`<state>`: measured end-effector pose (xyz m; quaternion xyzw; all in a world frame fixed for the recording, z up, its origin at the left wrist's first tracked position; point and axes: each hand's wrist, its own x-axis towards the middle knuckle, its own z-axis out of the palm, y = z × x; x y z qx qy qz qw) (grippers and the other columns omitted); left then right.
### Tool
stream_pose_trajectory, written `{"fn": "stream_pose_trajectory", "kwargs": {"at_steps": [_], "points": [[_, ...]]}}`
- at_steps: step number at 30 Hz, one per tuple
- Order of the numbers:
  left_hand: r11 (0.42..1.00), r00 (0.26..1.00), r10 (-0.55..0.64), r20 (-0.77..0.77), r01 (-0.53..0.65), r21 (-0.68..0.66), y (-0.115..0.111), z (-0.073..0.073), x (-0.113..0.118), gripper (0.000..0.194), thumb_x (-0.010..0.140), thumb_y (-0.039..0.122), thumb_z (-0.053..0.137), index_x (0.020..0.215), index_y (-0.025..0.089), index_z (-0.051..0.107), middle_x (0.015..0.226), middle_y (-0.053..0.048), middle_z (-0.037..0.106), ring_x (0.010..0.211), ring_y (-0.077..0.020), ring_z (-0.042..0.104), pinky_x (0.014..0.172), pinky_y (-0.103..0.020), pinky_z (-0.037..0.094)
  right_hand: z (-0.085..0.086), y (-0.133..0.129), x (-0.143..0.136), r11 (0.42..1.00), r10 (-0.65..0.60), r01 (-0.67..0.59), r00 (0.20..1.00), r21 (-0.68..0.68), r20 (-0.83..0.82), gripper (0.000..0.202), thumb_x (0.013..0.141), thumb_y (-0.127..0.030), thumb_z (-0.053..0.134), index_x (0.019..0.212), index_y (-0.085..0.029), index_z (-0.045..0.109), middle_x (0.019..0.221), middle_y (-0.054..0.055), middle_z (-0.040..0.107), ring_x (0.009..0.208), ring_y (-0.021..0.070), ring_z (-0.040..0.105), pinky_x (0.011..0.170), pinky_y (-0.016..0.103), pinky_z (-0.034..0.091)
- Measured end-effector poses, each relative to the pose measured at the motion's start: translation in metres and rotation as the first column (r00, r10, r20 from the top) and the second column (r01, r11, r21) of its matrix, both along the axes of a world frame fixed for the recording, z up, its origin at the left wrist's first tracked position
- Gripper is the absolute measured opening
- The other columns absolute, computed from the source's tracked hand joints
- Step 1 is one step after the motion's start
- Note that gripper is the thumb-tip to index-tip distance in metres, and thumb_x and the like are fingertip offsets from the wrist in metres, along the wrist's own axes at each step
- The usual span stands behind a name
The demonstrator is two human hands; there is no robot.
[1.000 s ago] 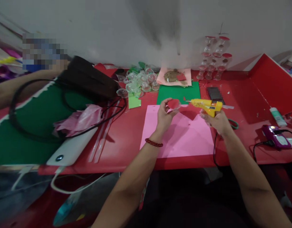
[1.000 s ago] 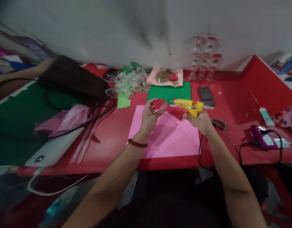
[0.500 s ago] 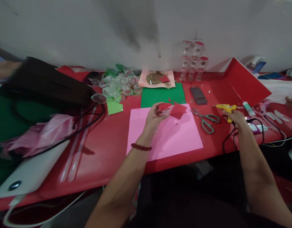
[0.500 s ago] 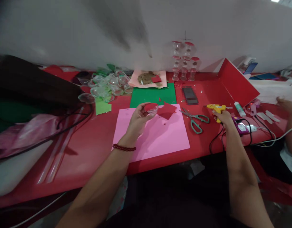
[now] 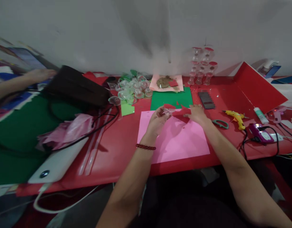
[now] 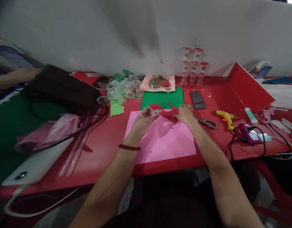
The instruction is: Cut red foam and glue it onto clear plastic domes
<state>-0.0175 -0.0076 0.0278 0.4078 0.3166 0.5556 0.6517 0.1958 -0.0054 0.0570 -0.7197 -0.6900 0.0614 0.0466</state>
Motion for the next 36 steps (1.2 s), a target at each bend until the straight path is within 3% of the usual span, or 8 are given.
{"fn": "stream_pose_trajectory", "kwargs": {"at_steps": [3, 6, 9, 12, 17, 20, 26, 36], "points": [[0.999, 0.999, -0.046, 0.002, 0.046, -0.004, -0.002, 0.005, 0.0, 0.032, 0.069, 0.025, 0.086, 0.091, 0.022, 0.062, 0.1, -0.001, 0.071, 0.099, -0.0159, 0.07, 0.099, -0.037, 0.053, -0.007, 0.013, -0.003, 0.995, -0.093, 0.092, 0.995, -0.045, -0.025, 0.062, 0.078, -0.052, 0.078, 0.125, -0.013, 0.067, 0.132, 0.024, 0.064, 0.129, 0.0396, 0.054, 0.102, 0.05, 0.042], [0.995, 0.995, -0.099, 0.029, 0.098, 0.006, -0.004, 0.007, 0.001, 0.031, 0.071, 0.026, 0.085, 0.093, 0.022, 0.064, 0.101, -0.002, 0.072, 0.1, -0.0173, 0.071, 0.104, -0.041, 0.051, -0.008, 0.014, 0.005, 0.998, -0.064, 0.064, 0.993, -0.001, -0.096, 0.045, 0.081, -0.042, 0.075, 0.115, -0.014, 0.071, 0.119, 0.019, 0.071, 0.117, 0.0336, 0.063, 0.097, 0.042, 0.046], [0.99, 0.986, -0.137, 0.091, 0.14, -0.023, -0.006, 0.007, 0.0, 0.035, 0.068, 0.024, 0.087, 0.096, 0.023, 0.066, 0.1, -0.002, 0.072, 0.098, -0.0188, 0.072, 0.105, -0.045, 0.052, -0.002, 0.005, 0.01, 0.965, -0.034, 0.104, 0.959, 0.24, -0.28, 0.027, 0.092, -0.037, 0.06, 0.104, -0.015, 0.072, 0.107, 0.016, 0.074, 0.104, 0.0274, 0.067, 0.092, 0.036, 0.048], [0.979, 0.974, -0.177, 0.141, 0.189, -0.078, -0.009, 0.007, 0.0, 0.038, 0.067, 0.021, 0.088, 0.098, 0.026, 0.068, 0.1, 0.0, 0.071, 0.096, -0.019, 0.073, 0.104, -0.047, 0.055, 0.008, -0.009, 0.007, 0.875, 0.042, 0.227, 0.844, 0.427, -0.534, 0.039, 0.098, -0.046, 0.048, 0.104, -0.016, 0.072, 0.091, 0.012, 0.074, 0.089, 0.0261, 0.068, 0.084, 0.035, 0.05], [0.968, 0.97, -0.196, 0.145, 0.215, -0.132, -0.01, 0.003, 0.002, 0.034, 0.072, 0.019, 0.085, 0.1, 0.026, 0.067, 0.1, 0.0, 0.071, 0.096, -0.0175, 0.073, 0.104, -0.041, 0.056, 0.008, -0.028, -0.013, 0.926, 0.341, -0.063, 0.568, 0.373, -0.749, 0.049, 0.096, -0.059, 0.045, 0.115, -0.024, 0.074, 0.111, 0.008, 0.076, 0.115, 0.0267, 0.066, 0.097, 0.037, 0.051], [0.977, 0.982, -0.148, 0.114, 0.163, -0.136, -0.008, -0.001, 0.004, 0.032, 0.073, 0.021, 0.085, 0.098, 0.025, 0.066, 0.095, 0.0, 0.072, 0.095, -0.0166, 0.073, 0.103, -0.038, 0.056, 0.0, -0.032, -0.02, 0.944, 0.329, -0.155, 0.475, 0.29, -0.816, 0.049, 0.093, -0.061, 0.048, 0.114, -0.027, 0.076, 0.118, 0.005, 0.075, 0.121, 0.0272, 0.064, 0.102, 0.04, 0.05], [0.989, 0.993, -0.071, 0.094, 0.082, -0.121, -0.008, -0.002, 0.009, 0.036, 0.069, 0.03, 0.089, 0.095, 0.023, 0.065, 0.092, -0.001, 0.074, 0.092, -0.0165, 0.074, 0.103, -0.038, 0.055, -0.009, -0.035, -0.028, 0.949, 0.316, -0.156, 0.427, 0.275, -0.847, 0.046, 0.097, -0.052, 0.046, 0.119, -0.023, 0.074, 0.106, 0.002, 0.077, 0.109, 0.0243, 0.069, 0.095, 0.036, 0.053], [0.995, 0.999, -0.029, 0.042, 0.033, -0.092, -0.012, -0.001, 0.01, 0.026, 0.072, 0.028, 0.086, 0.078, 0.021, 0.062, 0.077, 0.003, 0.066, 0.082, -0.0141, 0.071, 0.106, -0.04, 0.054, -0.007, -0.047, -0.042, 0.917, 0.398, -0.221, 0.542, 0.332, -0.74, 0.048, 0.096, -0.036, 0.046, 0.142, -0.029, 0.061, 0.147, -0.001, 0.059, 0.137, 0.0218, 0.055, 0.119, 0.042, 0.04]]}}
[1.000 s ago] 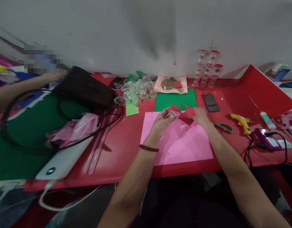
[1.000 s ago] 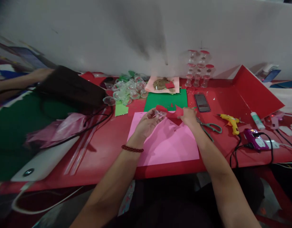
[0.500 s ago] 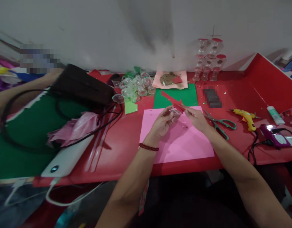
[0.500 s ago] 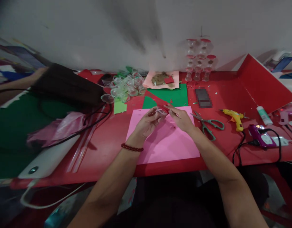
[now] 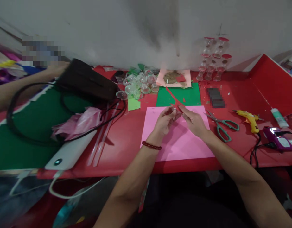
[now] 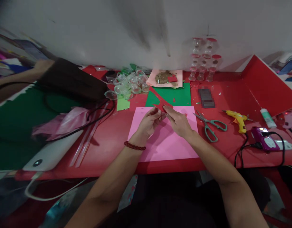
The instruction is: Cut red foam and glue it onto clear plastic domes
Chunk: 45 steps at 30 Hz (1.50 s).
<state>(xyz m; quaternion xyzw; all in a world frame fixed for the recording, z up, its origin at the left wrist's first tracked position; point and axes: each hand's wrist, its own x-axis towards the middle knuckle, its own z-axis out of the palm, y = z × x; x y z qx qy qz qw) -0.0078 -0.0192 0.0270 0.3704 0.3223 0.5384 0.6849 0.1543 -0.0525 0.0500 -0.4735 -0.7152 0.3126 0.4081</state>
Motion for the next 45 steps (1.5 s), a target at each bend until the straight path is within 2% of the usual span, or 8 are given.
{"fn": "stream_pose_trajectory", "kwargs": {"at_steps": [9, 16, 21, 25, 31, 37, 41, 45], "points": [[1.0, 1.0, -0.006, 0.014, 0.006, -0.004, -0.002, 0.002, 0.005, 0.036, 0.068, 0.031, 0.089, 0.098, 0.023, 0.072, 0.102, -0.002, 0.075, 0.09, -0.0157, 0.072, 0.105, -0.041, 0.054, 0.004, 0.002, 0.001, 0.987, -0.123, 0.105, 0.98, -0.121, -0.156, 0.047, 0.098, -0.053, 0.044, 0.121, -0.024, 0.072, 0.095, 0.003, 0.075, 0.101, 0.024, 0.068, 0.087, 0.038, 0.056], [1.0, 1.0, 0.027, 0.003, -0.027, 0.008, -0.001, -0.003, 0.005, 0.024, 0.072, 0.032, 0.087, 0.083, 0.021, 0.069, 0.088, 0.0, 0.072, 0.091, -0.0159, 0.072, 0.107, -0.04, 0.053, 0.011, -0.006, -0.006, 0.998, -0.05, 0.043, 0.987, -0.048, -0.152, 0.038, 0.096, -0.05, 0.047, 0.112, -0.027, 0.072, 0.1, 0.004, 0.073, 0.11, 0.0244, 0.066, 0.093, 0.037, 0.053], [1.0, 0.997, -0.013, 0.072, 0.013, -0.009, 0.002, 0.0, 0.002, 0.031, 0.073, 0.026, 0.086, 0.101, 0.025, 0.073, 0.102, 0.0, 0.075, 0.097, -0.0156, 0.071, 0.109, -0.039, 0.052, 0.014, 0.0, 0.008, 0.94, -0.333, 0.342, 0.914, -0.004, -0.231, 0.045, 0.097, -0.058, 0.044, 0.075, -0.022, 0.057, 0.067, -0.001, 0.052, 0.067, 0.0142, 0.051, 0.065, 0.026, 0.046], [0.991, 0.988, -0.117, 0.102, 0.123, -0.054, -0.002, 0.008, 0.0, 0.031, 0.075, 0.021, 0.084, 0.105, 0.024, 0.075, 0.108, -0.001, 0.075, 0.098, -0.0154, 0.071, 0.107, -0.037, 0.052, 0.011, 0.006, 0.019, 0.863, -0.456, 0.495, 0.85, 0.105, -0.263, 0.048, 0.096, -0.063, 0.042, 0.086, -0.021, 0.064, 0.065, -0.002, 0.052, 0.065, 0.0145, 0.052, 0.065, 0.027, 0.047], [0.978, 0.974, -0.201, 0.102, 0.206, -0.038, -0.009, 0.014, 0.001, 0.023, 0.072, 0.017, 0.085, 0.094, 0.02, 0.077, 0.101, -0.003, 0.077, 0.098, -0.0176, 0.072, 0.109, -0.037, 0.05, 0.008, 0.003, 0.01, 0.986, -0.028, 0.039, 0.997, 0.16, -0.075, 0.041, 0.1, -0.047, 0.043, 0.122, -0.028, 0.072, 0.125, 0.004, 0.074, 0.126, 0.0226, 0.064, 0.109, 0.04, 0.05], [0.989, 0.99, -0.089, 0.106, 0.101, -0.111, -0.004, 0.014, -0.003, 0.016, 0.067, 0.002, 0.079, 0.075, 0.015, 0.073, 0.078, -0.002, 0.075, 0.085, -0.0158, 0.073, 0.106, -0.035, 0.052, 0.012, -0.002, 0.012, 0.955, 0.185, -0.186, 0.982, 0.233, 0.026, 0.037, 0.101, -0.032, 0.045, 0.128, -0.031, 0.07, 0.134, -0.002, 0.069, 0.131, 0.0187, 0.062, 0.115, 0.039, 0.048], [0.991, 0.983, -0.074, 0.171, 0.092, -0.1, -0.003, 0.019, -0.005, 0.02, 0.07, 0.003, 0.079, 0.084, 0.016, 0.073, 0.085, -0.002, 0.076, 0.086, -0.0136, 0.072, 0.106, -0.033, 0.052, 0.013, -0.001, 0.022, 0.938, -0.107, 0.129, 0.991, 0.323, -0.086, 0.039, 0.104, -0.035, 0.041, 0.128, -0.026, 0.07, 0.118, 0.002, 0.077, 0.108, 0.0191, 0.074, 0.097, 0.035, 0.06], [0.987, 0.982, -0.084, 0.167, 0.105, -0.119, -0.004, 0.019, -0.004, 0.029, 0.075, 0.005, 0.078, 0.1, 0.019, 0.073, 0.095, -0.001, 0.076, 0.092, -0.0142, 0.072, 0.106, -0.035, 0.052, 0.009, 0.005, 0.03, 0.785, -0.404, 0.425, 0.903, 0.451, -0.147, 0.043, 0.105, -0.037, 0.036, 0.134, -0.024, 0.066, 0.122, 0.007, 0.075, 0.114, 0.0218, 0.071, 0.101, 0.038, 0.057]]}}
